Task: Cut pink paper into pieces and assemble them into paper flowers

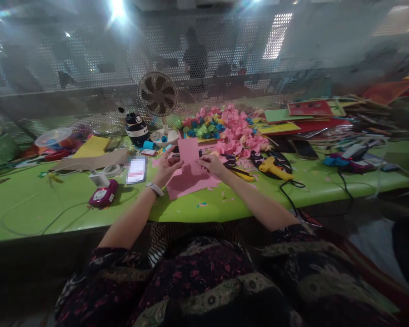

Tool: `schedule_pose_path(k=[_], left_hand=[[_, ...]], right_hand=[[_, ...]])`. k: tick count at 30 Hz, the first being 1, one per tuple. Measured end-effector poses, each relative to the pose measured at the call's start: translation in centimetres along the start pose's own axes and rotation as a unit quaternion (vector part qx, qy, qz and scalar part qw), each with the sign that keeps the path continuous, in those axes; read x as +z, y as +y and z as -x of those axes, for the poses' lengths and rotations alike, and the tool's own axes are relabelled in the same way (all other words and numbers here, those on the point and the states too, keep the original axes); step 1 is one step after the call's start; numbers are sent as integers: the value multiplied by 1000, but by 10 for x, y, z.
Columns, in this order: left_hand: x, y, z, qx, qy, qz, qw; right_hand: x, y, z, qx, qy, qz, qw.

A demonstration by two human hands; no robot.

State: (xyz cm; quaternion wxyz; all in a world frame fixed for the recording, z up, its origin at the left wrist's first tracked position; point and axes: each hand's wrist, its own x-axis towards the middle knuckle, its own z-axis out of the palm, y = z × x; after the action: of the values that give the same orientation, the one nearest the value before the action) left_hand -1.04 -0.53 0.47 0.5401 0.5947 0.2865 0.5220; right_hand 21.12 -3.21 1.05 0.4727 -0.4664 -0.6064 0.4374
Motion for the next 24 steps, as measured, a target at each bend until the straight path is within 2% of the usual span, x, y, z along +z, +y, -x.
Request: schedule_pose_path(k=[4, 9, 16, 24], left_hand=[[1, 4, 2, 19, -7, -23, 1000], [3, 5, 4, -18, -37, -13, 999], [1, 1, 3, 1, -29, -14, 999], [-4, -8, -6, 5, -25, -77, 997]], right_hand=[[1, -1, 1, -9, -2, -1, 1000], [1, -3, 3, -17, -18, -4, 1000], [2, 1, 3, -33, -62, -29, 997], [2, 5, -5, -48, -28, -26, 998]])
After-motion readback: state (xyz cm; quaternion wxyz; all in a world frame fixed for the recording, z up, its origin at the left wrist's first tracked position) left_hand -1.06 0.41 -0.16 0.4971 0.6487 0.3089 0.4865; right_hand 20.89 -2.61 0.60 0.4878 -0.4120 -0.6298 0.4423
